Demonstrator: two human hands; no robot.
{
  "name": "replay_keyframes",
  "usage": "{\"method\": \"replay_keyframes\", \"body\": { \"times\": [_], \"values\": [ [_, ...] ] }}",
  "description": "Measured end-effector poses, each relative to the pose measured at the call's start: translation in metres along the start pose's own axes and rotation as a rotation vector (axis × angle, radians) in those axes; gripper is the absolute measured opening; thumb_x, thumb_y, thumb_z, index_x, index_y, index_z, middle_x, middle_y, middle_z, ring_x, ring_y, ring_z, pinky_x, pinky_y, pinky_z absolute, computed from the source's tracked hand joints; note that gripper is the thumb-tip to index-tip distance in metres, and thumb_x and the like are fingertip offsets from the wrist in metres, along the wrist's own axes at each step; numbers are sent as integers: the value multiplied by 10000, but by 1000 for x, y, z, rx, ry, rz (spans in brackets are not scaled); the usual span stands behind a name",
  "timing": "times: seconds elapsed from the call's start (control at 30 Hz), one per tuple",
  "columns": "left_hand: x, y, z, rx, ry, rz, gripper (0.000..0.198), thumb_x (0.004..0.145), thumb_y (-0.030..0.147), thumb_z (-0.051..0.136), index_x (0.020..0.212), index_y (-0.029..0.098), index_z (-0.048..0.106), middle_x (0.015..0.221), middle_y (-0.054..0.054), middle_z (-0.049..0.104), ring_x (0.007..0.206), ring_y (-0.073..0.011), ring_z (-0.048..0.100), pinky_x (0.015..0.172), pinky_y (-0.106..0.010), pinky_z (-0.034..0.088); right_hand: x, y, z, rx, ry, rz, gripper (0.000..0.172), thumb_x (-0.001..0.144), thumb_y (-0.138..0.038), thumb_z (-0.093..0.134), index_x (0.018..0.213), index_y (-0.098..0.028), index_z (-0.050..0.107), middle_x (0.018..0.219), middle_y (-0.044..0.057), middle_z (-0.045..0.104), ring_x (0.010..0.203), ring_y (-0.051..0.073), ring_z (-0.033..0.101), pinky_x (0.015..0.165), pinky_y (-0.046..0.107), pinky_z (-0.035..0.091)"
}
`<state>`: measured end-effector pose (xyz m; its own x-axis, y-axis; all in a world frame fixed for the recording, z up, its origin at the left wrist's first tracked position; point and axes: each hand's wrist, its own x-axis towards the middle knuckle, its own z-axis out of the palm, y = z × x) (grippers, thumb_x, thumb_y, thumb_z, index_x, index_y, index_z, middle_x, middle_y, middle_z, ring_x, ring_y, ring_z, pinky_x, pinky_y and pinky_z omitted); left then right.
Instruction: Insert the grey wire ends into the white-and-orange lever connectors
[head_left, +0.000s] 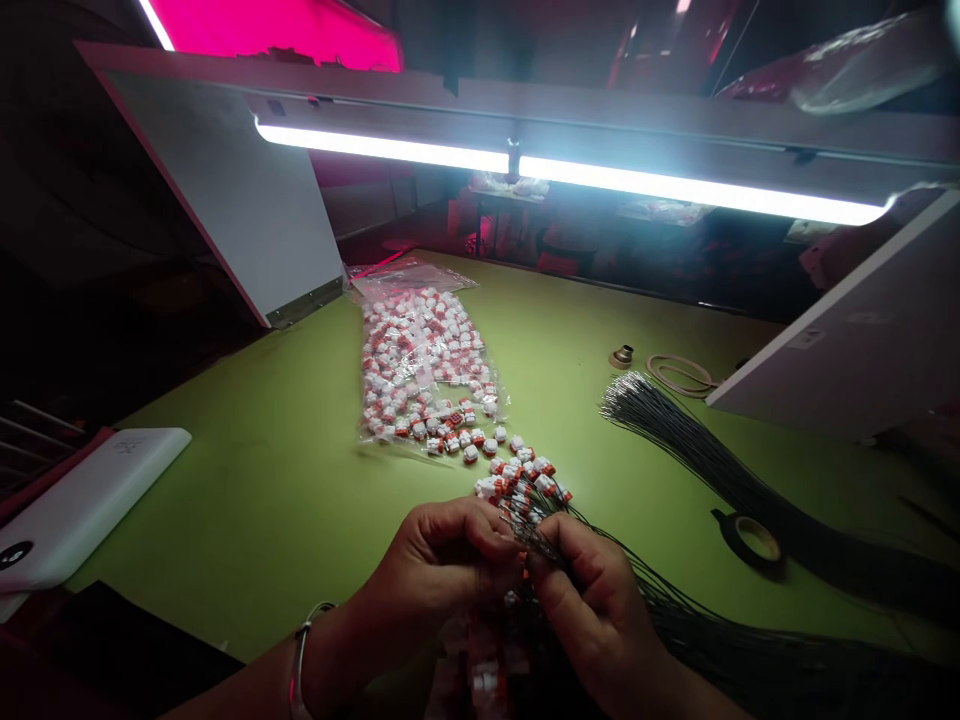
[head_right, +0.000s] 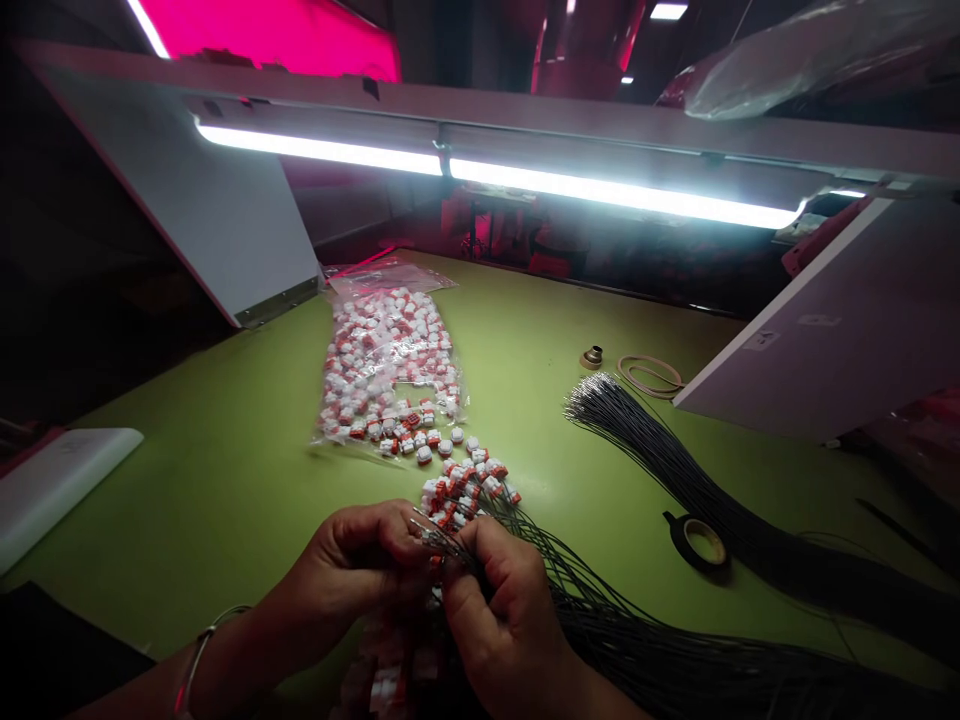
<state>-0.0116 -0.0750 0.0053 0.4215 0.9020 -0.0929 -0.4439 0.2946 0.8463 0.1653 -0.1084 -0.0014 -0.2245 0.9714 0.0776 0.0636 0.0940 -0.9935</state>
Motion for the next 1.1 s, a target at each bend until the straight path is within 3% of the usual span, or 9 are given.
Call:
{"method": "replay_keyframes", "body": {
  "times": [0.13,0.33,0.43,0.5,0.6,0.77,0.87,1.0,1.1],
  "values": [
    [0,4,-1,81,45,39,154,660,48,838,677,173,750,807,-13,683,752,-125,637,691,-217,535,5,0,0,40,65,32,226,949,-317,554,766,-185,551,692,-26,503,628,127,407,571,235,378],
    [9,21,-23,483,-84,217,74,782,209,763,837,180,723,918,-48,667,896,-192,625,811,-304,510,18,-10,-4,171,271,27,241,909,-360,636,736,-191,623,694,-17,543,661,133,450,605,217,404],
    [23,26,-41,869,188,278,141,824,281,700,909,170,685,884,-47,649,800,-191,600,712,-309,494,21,-12,-7,204,253,49,237,885,-358,673,719,-191,646,661,-23,516,617,123,413,559,213,376],
    [33,27,-50,1216,339,297,158,841,240,648,976,164,677,873,-46,645,728,-185,571,661,-315,470,23,-12,-8,218,244,79,211,867,-353,694,733,-191,666,646,-29,494,590,116,387,516,213,341],
    [49,26,-56,1512,337,330,217,814,179,642,1025,163,693,963,-81,646,845,-247,572,751,-382,459,24,-11,-8,224,279,98,175,831,-341,725,755,-188,685,616,-40,452,562,109,361,480,212,307],
    [67,20,-55,1565,243,401,62,814,168,647,807,187,706,885,-83,643,907,-285,528,856,-444,423,25,-10,-8,290,286,127,185,779,-319,750,753,-188,623,629,-44,506,555,103,381,493,206,338],
    [68,18,-56,1528,182,449,154,845,139,600,732,191,691,830,-83,659,901,-274,541,891,-444,424,24,-10,-8,296,250,128,193,780,-308,736,738,-183,595,670,-30,536,601,117,423,550,219,381],
    [55,22,-51,1420,150,528,184,883,128,556,956,190,714,1007,-111,691,985,-263,591,914,-415,452,24,-11,-7,276,243,115,192,784,-295,711,708,-176,580,654,-29,518,598,120,411,559,228,375],
    [40,24,-39,989,143,413,243,870,198,642,1111,190,669,997,-85,697,861,-209,642,728,-313,521,25,-13,-5,274,243,93,193,776,-264,703,671,-178,566,624,-44,478,571,108,368,532,219,351]
  ]
}}
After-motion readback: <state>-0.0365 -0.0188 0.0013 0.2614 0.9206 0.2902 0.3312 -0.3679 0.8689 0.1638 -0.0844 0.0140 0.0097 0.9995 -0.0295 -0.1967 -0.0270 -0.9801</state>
